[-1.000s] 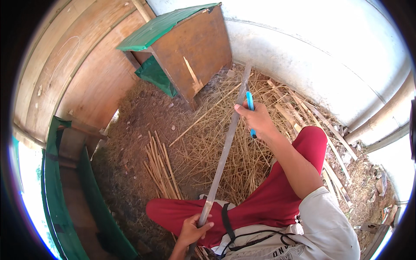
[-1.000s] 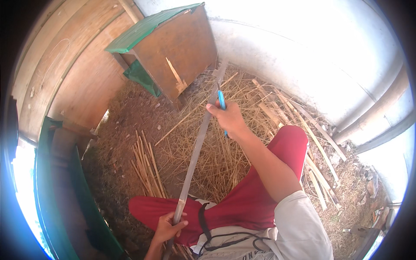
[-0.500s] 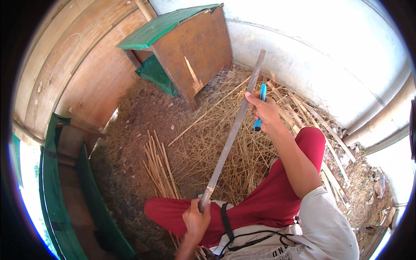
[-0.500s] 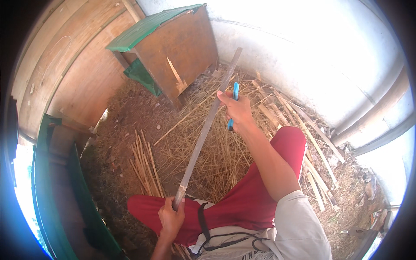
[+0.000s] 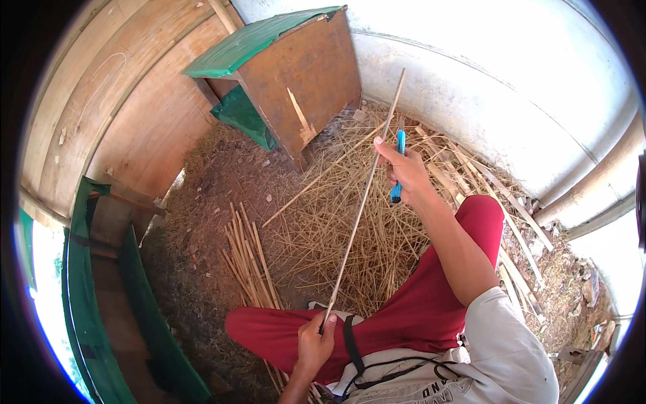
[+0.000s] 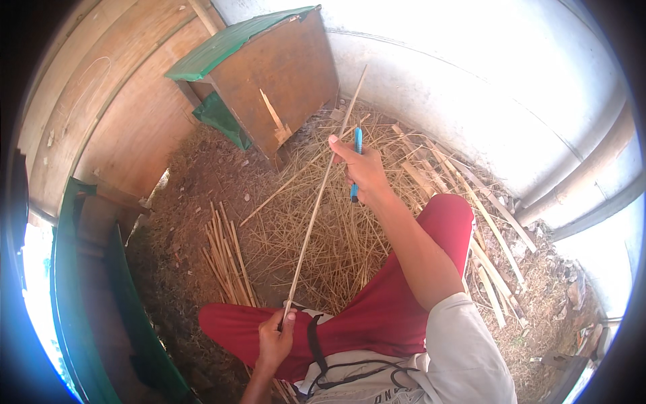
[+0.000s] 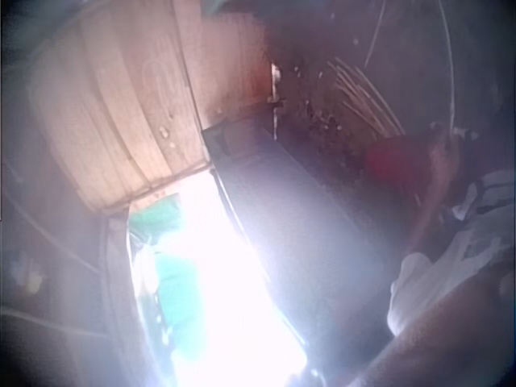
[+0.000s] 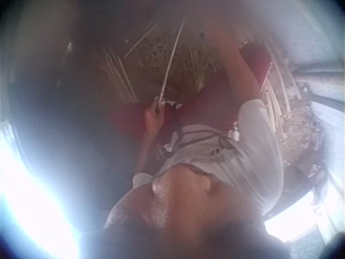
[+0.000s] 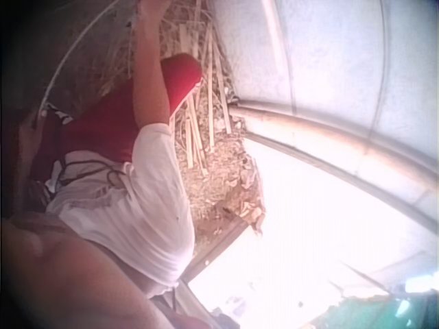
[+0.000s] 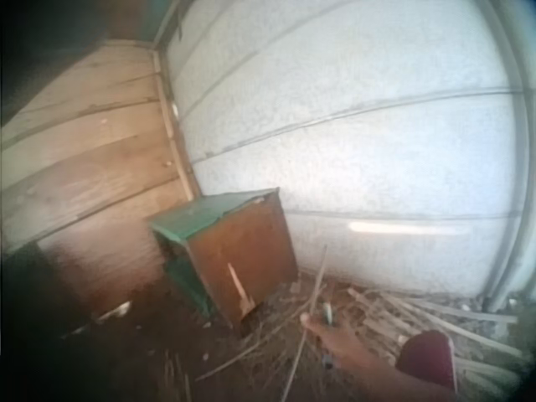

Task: The person sits on the ground and uses a knife to shave thin strips from bamboo rods. They repeatedly hold the rod, scrape along its length, and set the finished strips aside on the floor.

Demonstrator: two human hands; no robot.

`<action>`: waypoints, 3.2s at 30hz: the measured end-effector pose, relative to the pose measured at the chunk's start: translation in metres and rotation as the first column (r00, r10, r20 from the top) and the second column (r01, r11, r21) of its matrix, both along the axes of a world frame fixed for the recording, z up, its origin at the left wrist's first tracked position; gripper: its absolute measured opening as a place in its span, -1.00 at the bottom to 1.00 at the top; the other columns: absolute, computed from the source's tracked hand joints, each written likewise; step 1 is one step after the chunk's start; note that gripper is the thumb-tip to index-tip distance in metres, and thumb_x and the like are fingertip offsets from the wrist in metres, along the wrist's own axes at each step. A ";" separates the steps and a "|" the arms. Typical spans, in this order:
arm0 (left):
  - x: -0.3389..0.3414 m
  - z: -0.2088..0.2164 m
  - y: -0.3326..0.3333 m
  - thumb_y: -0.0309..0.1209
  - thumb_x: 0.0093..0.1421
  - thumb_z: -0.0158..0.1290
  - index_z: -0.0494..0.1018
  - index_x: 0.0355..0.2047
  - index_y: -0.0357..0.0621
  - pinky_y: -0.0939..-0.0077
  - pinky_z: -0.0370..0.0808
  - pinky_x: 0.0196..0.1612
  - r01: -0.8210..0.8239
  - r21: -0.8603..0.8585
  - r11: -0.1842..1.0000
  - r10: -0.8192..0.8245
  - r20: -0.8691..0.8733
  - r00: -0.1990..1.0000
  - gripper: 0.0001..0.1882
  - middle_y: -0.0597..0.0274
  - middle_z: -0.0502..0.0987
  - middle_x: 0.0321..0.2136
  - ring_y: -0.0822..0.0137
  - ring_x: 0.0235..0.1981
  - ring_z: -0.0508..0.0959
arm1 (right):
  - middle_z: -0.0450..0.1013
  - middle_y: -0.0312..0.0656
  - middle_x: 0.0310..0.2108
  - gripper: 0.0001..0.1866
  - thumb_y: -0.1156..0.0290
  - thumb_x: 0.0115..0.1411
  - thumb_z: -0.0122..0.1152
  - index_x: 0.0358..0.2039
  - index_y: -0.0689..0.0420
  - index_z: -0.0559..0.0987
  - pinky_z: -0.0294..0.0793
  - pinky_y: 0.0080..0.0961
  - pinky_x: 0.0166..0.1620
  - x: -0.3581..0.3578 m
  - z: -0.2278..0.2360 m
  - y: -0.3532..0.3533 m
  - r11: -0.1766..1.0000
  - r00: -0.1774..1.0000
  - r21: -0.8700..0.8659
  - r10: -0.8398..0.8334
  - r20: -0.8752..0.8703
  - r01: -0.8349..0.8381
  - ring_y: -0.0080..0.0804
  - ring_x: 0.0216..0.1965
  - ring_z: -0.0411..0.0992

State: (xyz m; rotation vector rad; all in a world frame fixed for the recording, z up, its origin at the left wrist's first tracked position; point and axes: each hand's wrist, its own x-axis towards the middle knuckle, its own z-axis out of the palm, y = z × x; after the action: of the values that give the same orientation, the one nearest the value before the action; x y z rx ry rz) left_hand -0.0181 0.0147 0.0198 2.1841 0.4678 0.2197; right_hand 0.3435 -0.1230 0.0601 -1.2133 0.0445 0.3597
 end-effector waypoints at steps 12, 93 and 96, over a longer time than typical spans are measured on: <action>0.022 0.005 0.002 -0.21 0.48 -0.13 0.52 -0.23 -0.29 0.54 0.33 -0.53 -0.022 -0.319 0.947 -0.024 -0.139 0.990 -0.61 0.34 0.39 -0.67 0.55 -0.61 0.39 | 0.38 -0.11 -0.58 -0.50 0.03 0.41 -0.02 -0.33 0.30 0.50 0.46 -0.22 -0.49 -0.029 0.014 0.003 0.727 0.580 -0.533 0.228 0.782 0.433 -0.24 -0.61 0.41; -0.058 0.056 0.003 -0.23 0.49 -0.17 0.35 -0.40 -0.12 0.66 0.11 -0.67 -0.453 -0.624 0.636 -0.054 -0.622 0.781 -0.67 0.49 0.20 -0.69 0.63 -0.72 0.19 | 0.53 0.09 -0.52 -0.43 -0.10 0.28 0.07 -0.44 0.22 0.67 0.56 -0.07 -0.30 0.001 -0.091 0.013 0.245 0.758 -0.967 0.617 0.214 0.074 0.08 -0.44 0.55; -0.031 0.091 -0.011 -0.26 0.39 -0.10 0.52 -0.17 -0.31 0.19 0.54 -0.33 -0.254 -0.129 0.959 0.054 -0.794 0.605 -0.66 0.07 0.55 -0.52 0.26 -0.40 0.61 | 0.53 0.09 -0.52 -0.44 -0.09 0.27 0.07 -0.45 0.23 0.66 0.55 -0.06 -0.29 0.006 -0.091 0.013 0.224 0.773 -0.973 0.606 0.184 0.056 0.07 -0.44 0.55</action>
State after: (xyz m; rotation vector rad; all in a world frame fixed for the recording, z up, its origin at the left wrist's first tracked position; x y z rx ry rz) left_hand -0.0495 0.0035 0.1106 1.9039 1.1195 -0.7288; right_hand 0.3496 -0.1096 -0.0305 -2.6009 -0.5969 0.2872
